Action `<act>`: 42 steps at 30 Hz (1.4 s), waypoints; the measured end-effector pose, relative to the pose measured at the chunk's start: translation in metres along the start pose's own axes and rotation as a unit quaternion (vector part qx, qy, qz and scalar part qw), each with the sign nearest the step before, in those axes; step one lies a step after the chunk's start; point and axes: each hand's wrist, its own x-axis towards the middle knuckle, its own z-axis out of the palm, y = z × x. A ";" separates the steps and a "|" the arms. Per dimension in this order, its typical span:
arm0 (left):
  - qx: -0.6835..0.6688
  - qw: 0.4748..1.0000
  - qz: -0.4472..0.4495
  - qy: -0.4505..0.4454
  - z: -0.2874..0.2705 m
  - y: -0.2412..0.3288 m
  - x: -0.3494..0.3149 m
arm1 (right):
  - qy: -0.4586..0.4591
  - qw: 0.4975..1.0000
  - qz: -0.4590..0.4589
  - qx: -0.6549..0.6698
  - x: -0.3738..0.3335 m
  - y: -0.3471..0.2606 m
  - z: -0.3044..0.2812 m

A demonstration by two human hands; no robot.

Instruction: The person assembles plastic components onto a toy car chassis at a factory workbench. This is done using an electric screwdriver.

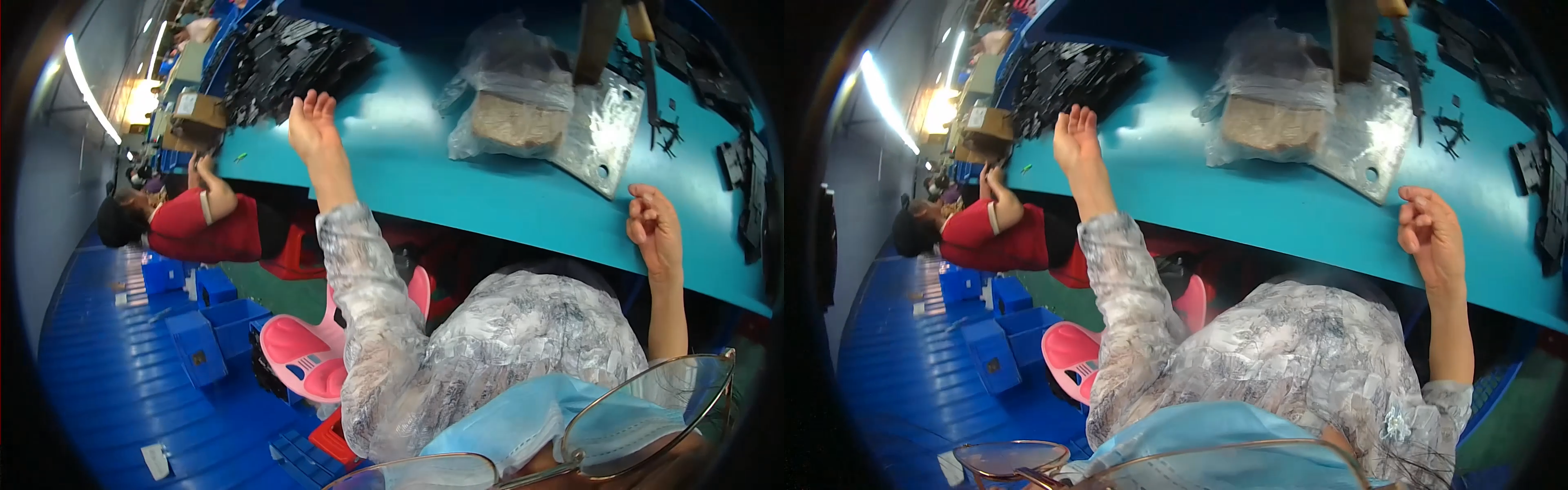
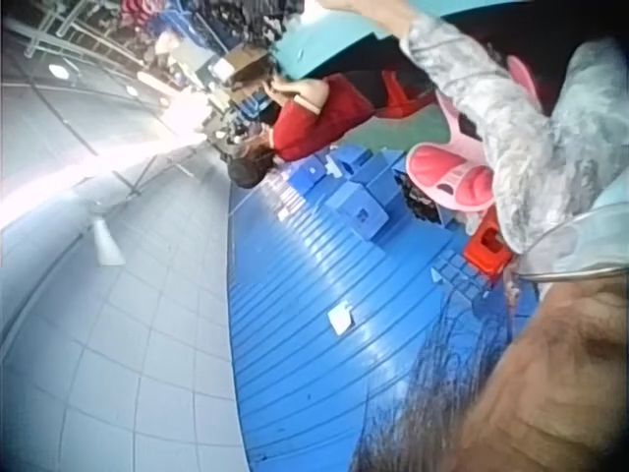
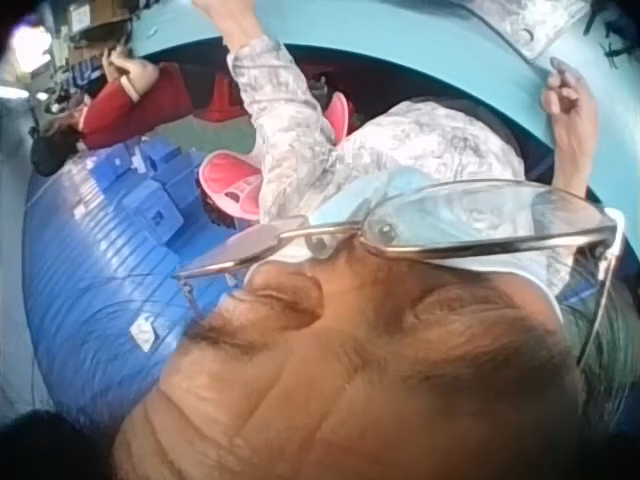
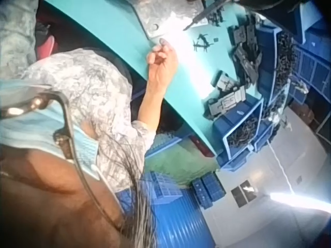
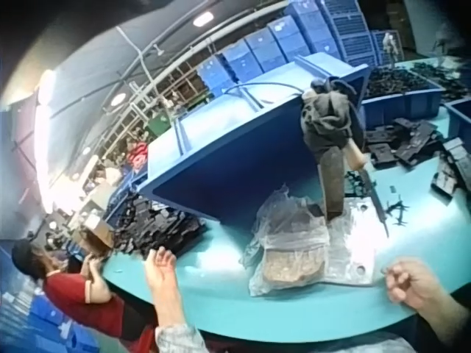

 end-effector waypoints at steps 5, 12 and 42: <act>0.026 0.981 -0.167 -0.099 0.017 -0.034 -0.092 | 0.041 0.999 -0.004 -0.028 -0.011 -0.016 -0.010; 0.058 0.932 -0.209 -0.290 0.058 -0.060 -0.197 | 0.321 0.747 -0.390 -0.433 -0.022 -0.076 -0.090; 0.066 0.807 -0.409 -0.422 0.102 -0.107 -0.262 | 0.475 0.323 -0.263 -0.775 0.004 -0.111 -0.202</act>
